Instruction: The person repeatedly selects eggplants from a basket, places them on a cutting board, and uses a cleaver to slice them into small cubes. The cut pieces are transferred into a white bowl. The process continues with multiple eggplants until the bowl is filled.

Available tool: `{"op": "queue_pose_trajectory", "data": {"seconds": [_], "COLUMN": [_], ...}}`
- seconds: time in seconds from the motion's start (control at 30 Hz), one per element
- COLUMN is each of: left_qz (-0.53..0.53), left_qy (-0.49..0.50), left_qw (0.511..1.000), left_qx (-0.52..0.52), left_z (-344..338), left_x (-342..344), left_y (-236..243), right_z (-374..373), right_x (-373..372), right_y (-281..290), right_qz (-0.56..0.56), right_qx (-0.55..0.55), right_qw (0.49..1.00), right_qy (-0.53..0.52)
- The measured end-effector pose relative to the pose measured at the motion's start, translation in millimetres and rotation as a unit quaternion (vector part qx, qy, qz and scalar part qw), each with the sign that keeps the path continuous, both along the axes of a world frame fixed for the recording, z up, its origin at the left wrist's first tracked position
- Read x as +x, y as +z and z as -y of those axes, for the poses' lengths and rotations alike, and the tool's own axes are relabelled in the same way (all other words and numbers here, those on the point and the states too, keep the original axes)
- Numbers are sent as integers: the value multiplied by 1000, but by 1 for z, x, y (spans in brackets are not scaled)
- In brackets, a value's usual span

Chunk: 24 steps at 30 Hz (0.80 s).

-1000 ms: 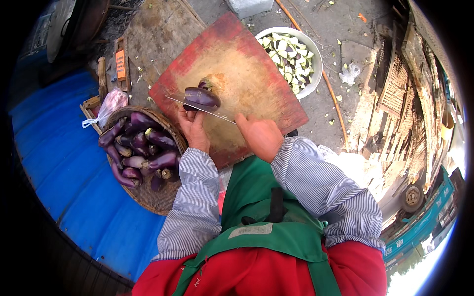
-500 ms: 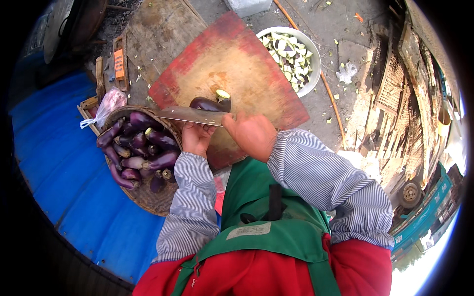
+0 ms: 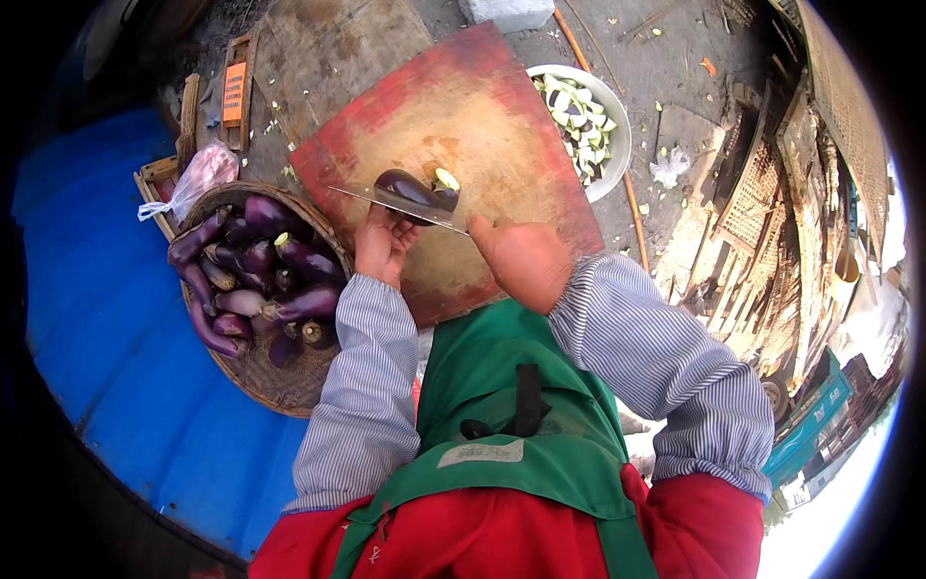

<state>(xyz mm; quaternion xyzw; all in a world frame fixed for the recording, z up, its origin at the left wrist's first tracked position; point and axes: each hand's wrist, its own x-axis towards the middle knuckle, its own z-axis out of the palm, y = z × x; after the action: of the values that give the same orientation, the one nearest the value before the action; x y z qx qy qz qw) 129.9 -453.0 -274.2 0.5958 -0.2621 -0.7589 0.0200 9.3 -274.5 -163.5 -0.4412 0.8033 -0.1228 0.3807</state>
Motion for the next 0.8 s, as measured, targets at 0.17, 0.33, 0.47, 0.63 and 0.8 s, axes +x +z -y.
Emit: {"op": "queue_pose_trajectory", "data": {"seconds": [0.17,0.33,0.47,0.63,0.8], "left_qz": [4,-10,-9,-12,41], "left_qy": [6,0,-53,-76,-80], "left_qw": [999,999,995,987,978], "left_qx": [-43,-36,-84,-145,-190], "left_z": [-6,-8,-11,-21,-25], "left_x": [-6,-3,6,31,50], "left_y": [9,10,12,2,-6], "right_z": [26,43,44,58,3], "right_x": [-2,9,18,18,11], "right_y": [-14,-46,-70,-77,-82], "right_qz": [0,-19,-58,-49,-15], "right_qx": [39,24,-13,32,-15], "right_qw": [999,1000,998,998,998], "right_qy": [19,-3,-8,-20,-52]}}
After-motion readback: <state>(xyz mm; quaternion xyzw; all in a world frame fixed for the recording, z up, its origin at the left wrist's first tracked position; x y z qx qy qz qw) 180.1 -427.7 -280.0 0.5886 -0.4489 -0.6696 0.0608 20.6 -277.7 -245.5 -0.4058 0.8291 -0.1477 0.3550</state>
